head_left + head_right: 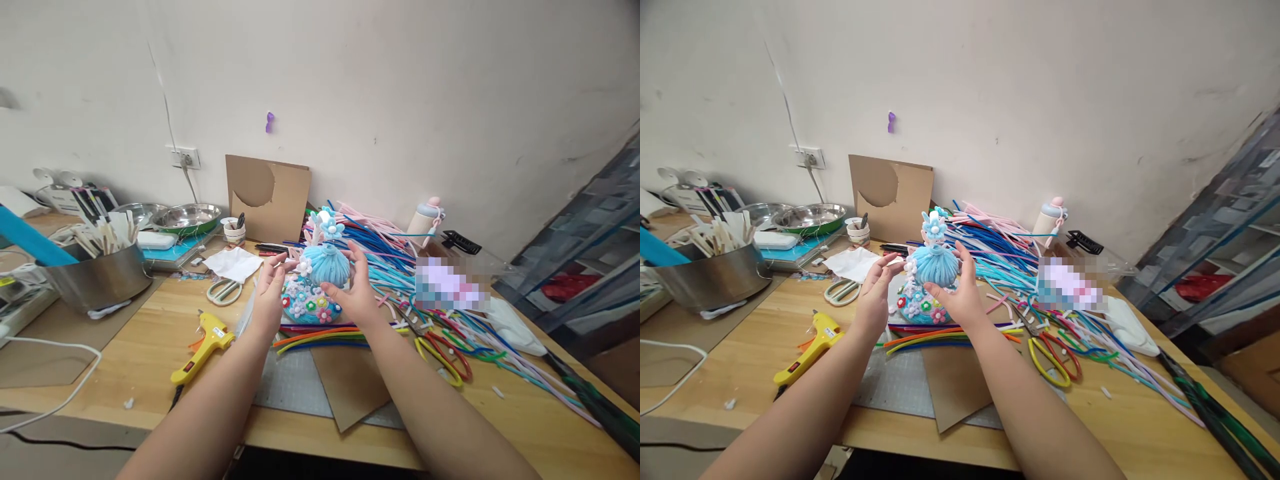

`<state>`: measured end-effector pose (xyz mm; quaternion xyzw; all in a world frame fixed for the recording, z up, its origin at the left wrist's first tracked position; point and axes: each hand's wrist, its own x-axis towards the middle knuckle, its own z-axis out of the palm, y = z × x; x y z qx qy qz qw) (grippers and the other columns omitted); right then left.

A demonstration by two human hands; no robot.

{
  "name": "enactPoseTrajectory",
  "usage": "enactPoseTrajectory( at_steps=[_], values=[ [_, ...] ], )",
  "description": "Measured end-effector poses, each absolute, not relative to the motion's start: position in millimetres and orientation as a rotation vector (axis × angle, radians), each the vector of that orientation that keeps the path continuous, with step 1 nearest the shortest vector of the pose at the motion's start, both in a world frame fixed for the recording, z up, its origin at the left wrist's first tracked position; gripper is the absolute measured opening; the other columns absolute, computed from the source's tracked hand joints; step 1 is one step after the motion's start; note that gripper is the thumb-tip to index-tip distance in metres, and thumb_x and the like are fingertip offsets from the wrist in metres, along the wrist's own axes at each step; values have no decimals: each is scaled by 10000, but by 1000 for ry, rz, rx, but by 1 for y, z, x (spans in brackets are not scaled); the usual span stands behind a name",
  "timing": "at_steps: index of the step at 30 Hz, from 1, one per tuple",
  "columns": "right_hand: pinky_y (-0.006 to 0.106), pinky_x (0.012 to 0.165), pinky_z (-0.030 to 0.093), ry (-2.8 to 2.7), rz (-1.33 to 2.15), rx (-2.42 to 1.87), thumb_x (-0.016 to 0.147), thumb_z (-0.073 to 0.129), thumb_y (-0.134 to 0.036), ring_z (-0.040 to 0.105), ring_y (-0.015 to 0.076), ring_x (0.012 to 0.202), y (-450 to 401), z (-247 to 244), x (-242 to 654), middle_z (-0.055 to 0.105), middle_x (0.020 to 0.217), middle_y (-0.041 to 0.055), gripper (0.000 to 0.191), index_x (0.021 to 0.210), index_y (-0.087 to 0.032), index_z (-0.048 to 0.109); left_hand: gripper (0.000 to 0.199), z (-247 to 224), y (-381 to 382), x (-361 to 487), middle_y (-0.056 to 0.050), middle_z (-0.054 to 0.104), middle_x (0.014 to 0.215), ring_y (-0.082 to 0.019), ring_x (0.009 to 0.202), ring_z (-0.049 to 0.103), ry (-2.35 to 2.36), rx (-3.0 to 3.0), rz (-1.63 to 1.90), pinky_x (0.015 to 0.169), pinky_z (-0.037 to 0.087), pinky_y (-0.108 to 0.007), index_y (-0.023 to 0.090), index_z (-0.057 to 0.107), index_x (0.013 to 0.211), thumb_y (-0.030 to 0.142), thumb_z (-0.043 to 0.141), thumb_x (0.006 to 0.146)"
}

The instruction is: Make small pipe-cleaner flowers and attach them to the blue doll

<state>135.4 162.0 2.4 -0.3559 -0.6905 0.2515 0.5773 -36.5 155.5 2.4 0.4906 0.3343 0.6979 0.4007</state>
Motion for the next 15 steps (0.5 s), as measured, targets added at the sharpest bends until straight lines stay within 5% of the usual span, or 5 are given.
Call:
enactPoseTrajectory(
  at_steps=[9,13,15],
  values=[
    [412,1037,342,-1361,655,-864,912,372,-515,441,217,1213,164,2,159,423,1275,79,511,1362,-287,292,263,-6,164,-45,-80,690,941,-206,999,611,984,1188,1919,963,366,-394,179,522,1057,358,477,869],
    [380,865,459,-1452,475,-1239,912,349,-479,564,202,1008,161,-22,183,537,1145,85,468,1313,-236,352,207,-12,171,-48,-49,659,849,-176,881,619,1148,1052,1970,884,414,-355,174,507,1006,306,480,849],
    [375,790,471,-1543,424,-1304,862,465,-435,587,214,892,157,-38,193,594,1005,79,369,1143,-202,518,178,-14,175,-50,-34,637,822,-156,825,611,1178,1014,2000,851,425,-332,173,497,989,267,472,841]
  ],
)
